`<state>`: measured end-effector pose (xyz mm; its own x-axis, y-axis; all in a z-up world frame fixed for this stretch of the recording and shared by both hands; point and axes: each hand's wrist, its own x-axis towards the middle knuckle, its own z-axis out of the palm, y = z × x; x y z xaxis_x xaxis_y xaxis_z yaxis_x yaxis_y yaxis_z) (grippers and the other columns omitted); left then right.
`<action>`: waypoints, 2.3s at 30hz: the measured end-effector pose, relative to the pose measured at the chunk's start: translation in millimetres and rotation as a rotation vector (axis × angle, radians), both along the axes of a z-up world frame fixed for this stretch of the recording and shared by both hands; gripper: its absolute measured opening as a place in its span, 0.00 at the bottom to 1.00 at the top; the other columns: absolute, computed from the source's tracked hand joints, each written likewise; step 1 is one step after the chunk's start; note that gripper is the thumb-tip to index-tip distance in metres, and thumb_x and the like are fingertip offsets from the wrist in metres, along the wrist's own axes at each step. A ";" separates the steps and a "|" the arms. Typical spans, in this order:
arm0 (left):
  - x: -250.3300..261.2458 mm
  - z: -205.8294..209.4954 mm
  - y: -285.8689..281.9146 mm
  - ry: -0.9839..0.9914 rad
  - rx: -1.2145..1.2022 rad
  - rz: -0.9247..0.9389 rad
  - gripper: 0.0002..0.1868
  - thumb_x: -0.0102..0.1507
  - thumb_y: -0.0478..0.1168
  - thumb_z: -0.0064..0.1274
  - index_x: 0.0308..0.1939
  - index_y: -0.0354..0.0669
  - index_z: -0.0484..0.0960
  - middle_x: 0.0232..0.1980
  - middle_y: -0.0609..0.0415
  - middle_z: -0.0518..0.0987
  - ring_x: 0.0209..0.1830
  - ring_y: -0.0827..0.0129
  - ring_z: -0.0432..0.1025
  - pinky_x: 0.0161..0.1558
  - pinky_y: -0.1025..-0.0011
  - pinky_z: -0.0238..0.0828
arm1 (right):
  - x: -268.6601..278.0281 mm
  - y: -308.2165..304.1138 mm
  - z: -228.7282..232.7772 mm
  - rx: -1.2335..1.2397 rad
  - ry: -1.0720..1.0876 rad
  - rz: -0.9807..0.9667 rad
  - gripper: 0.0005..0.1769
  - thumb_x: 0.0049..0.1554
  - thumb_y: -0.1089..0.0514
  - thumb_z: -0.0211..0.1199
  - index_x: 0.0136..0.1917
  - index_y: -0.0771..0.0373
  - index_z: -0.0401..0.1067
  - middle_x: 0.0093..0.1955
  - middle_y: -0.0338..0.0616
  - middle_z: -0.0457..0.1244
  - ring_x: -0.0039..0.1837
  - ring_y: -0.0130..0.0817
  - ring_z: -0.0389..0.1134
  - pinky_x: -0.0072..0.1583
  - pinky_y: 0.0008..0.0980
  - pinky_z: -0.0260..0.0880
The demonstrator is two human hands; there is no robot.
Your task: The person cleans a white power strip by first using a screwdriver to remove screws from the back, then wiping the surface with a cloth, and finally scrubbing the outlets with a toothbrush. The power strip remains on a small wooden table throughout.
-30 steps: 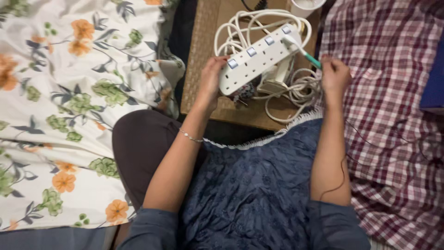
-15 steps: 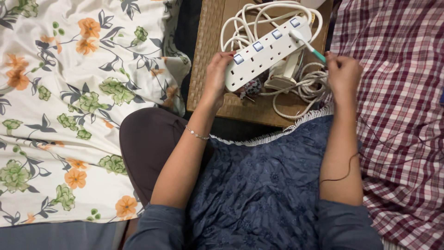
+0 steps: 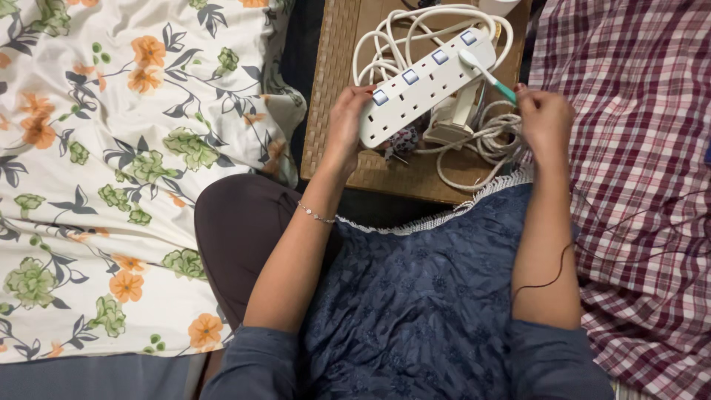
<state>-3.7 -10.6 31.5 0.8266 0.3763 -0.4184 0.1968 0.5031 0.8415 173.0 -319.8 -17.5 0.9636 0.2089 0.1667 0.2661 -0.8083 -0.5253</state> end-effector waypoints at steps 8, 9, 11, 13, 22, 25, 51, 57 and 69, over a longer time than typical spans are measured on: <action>0.5 2.5 1.2 -0.038 -0.039 0.009 0.12 0.67 0.44 0.43 0.47 0.43 0.77 0.40 0.51 0.79 0.31 0.68 0.79 0.19 0.62 0.81 | 15.3 -24.8 -5.4 -0.023 -0.113 -0.183 0.13 0.58 0.53 0.70 0.38 0.65 0.79 0.49 0.56 0.65 0.53 0.53 0.67 0.59 0.58 0.64; 0.6 1.9 1.4 -0.044 -0.039 0.012 0.12 0.66 0.44 0.43 0.47 0.43 0.77 0.39 0.51 0.79 0.30 0.67 0.79 0.19 0.62 0.81 | 15.3 -24.2 -7.8 -0.025 -0.112 -0.197 0.13 0.58 0.54 0.69 0.37 0.65 0.77 0.49 0.54 0.66 0.53 0.51 0.68 0.61 0.59 0.63; 0.8 0.5 1.6 -0.032 -0.031 0.018 0.12 0.66 0.43 0.43 0.48 0.43 0.78 0.40 0.51 0.79 0.30 0.67 0.79 0.19 0.62 0.81 | 15.1 -20.6 -10.8 -0.029 -0.111 -0.224 0.14 0.57 0.55 0.67 0.34 0.65 0.75 0.50 0.52 0.66 0.53 0.48 0.69 0.64 0.61 0.60; 0.6 -2.1 1.8 -0.030 -0.031 0.020 0.13 0.65 0.43 0.43 0.48 0.43 0.78 0.40 0.51 0.79 0.31 0.67 0.79 0.19 0.61 0.82 | 15.2 -15.8 -10.3 0.006 -0.139 -0.231 0.13 0.58 0.57 0.65 0.34 0.64 0.75 0.52 0.52 0.65 0.55 0.48 0.68 0.63 0.58 0.64; 2.9 -16.6 2.7 -0.093 -0.022 0.041 0.13 0.66 0.43 0.44 0.49 0.41 0.79 0.40 0.50 0.80 0.32 0.66 0.79 0.21 0.61 0.82 | 4.3 -2.7 6.6 -0.128 -0.138 -0.261 0.17 0.62 0.55 0.67 0.33 0.63 0.76 0.54 0.51 0.65 0.62 0.50 0.62 0.67 0.73 0.51; 2.8 -12.7 2.3 -0.059 -0.032 0.030 0.13 0.65 0.43 0.43 0.48 0.42 0.78 0.39 0.51 0.79 0.30 0.67 0.79 0.19 0.60 0.82 | 6.6 -2.7 8.2 -0.185 -0.308 -0.245 0.15 0.58 0.57 0.67 0.31 0.61 0.77 0.59 0.55 0.63 0.65 0.53 0.60 0.65 0.75 0.51; 8.1 -30.8 3.6 -0.136 -0.006 0.057 0.13 0.67 0.42 0.45 0.50 0.40 0.80 0.41 0.51 0.81 0.32 0.68 0.78 0.24 0.63 0.81 | 3.9 -9.6 3.1 -0.088 -0.417 -0.149 0.10 0.55 0.61 0.63 0.35 0.65 0.79 0.56 0.53 0.64 0.62 0.49 0.59 0.60 0.52 0.62; 4.3 -18.2 3.3 -0.036 -0.038 0.024 0.13 0.66 0.44 0.45 0.50 0.42 0.78 0.39 0.51 0.80 0.31 0.68 0.79 0.19 0.61 0.81 | 6.5 -5.6 -4.3 -0.099 -0.290 -0.091 0.11 0.61 0.58 0.62 0.42 0.66 0.80 0.55 0.53 0.64 0.62 0.48 0.59 0.62 0.54 0.63; 4.8 -11.9 2.5 -0.014 -0.037 0.032 0.14 0.65 0.44 0.44 0.50 0.43 0.78 0.40 0.50 0.79 0.30 0.66 0.79 0.19 0.60 0.80 | 8.4 -10.1 -8.4 -0.088 -0.171 -0.106 0.09 0.56 0.56 0.66 0.41 0.64 0.81 0.51 0.57 0.65 0.58 0.54 0.63 0.58 0.54 0.65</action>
<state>1.1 -8.1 19.6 0.8205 0.3871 -0.4206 0.1682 0.5398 0.8248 181.4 -329.9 -25.9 0.9402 0.1288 0.3153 0.2562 -0.8773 -0.4057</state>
